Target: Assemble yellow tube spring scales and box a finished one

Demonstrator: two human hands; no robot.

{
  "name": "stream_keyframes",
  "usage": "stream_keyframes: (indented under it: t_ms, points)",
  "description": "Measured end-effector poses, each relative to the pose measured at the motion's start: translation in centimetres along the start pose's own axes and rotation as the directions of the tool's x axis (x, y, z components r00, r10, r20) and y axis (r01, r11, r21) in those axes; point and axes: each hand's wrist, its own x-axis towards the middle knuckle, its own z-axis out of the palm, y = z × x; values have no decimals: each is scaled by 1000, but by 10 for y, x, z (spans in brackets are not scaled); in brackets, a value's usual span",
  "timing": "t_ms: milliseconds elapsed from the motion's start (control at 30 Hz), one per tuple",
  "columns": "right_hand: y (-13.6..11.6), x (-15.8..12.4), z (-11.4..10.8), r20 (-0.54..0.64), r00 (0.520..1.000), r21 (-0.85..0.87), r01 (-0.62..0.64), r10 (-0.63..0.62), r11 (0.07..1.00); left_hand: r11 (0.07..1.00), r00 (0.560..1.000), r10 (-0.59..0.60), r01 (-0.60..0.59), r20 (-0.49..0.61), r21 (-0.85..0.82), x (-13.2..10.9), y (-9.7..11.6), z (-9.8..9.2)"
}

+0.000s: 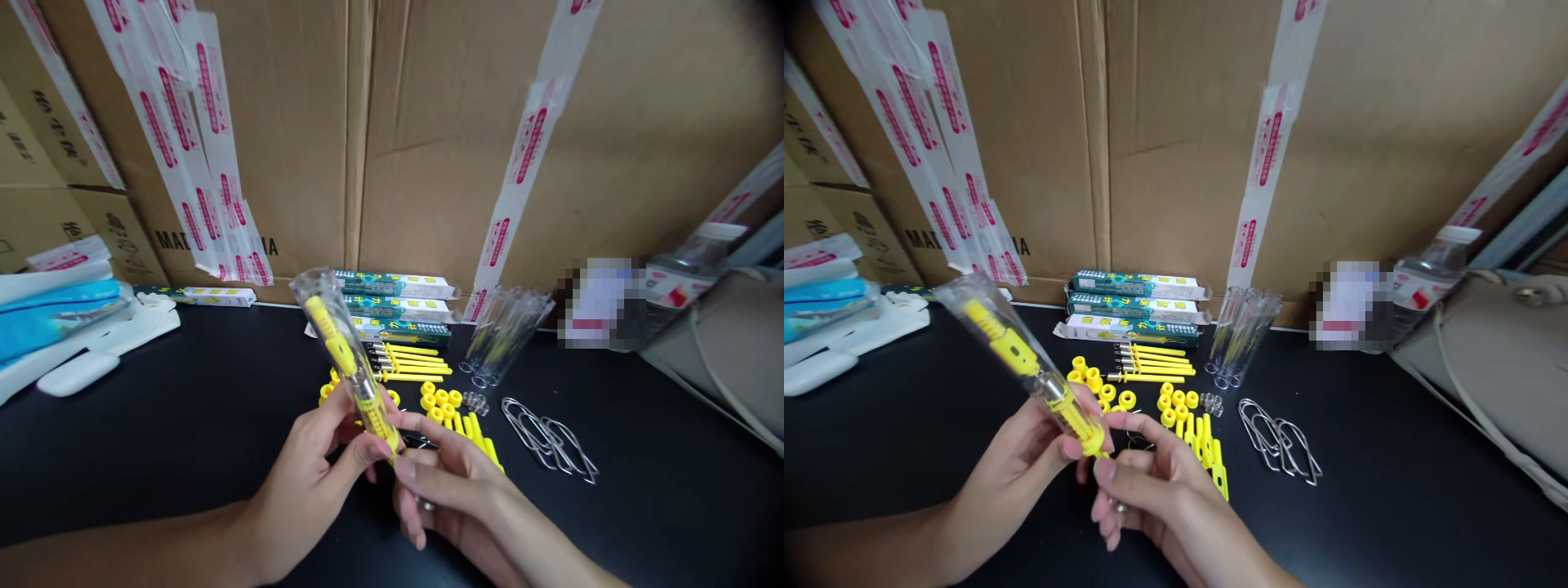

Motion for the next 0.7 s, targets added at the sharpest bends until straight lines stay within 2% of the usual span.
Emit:
stream_keyframes:
  t_ms: [100, 200, 433, 700]
  points:
    - [-7, -2, 2, -28, 998, 84, -61, 63, 995, 999, 1000, -12, 11, -14, -41, 1, -3, 2]
    - [-11, -3, 3, -37, 995, 98, -89, 93, 991, 999, 999, -25, 23, -32, -46, 0, -4, 3]
    - [-1, 2, -4, 53, 995, -84, -80, 84, 993, 1000, 999, -15, 14, -46, -23, -2, 0, 1]
    - [8, 1, 1, -23, 998, -235, -55, 51, 970, 998, 996, -48, 44, -75, -51, 1, -2, 1]
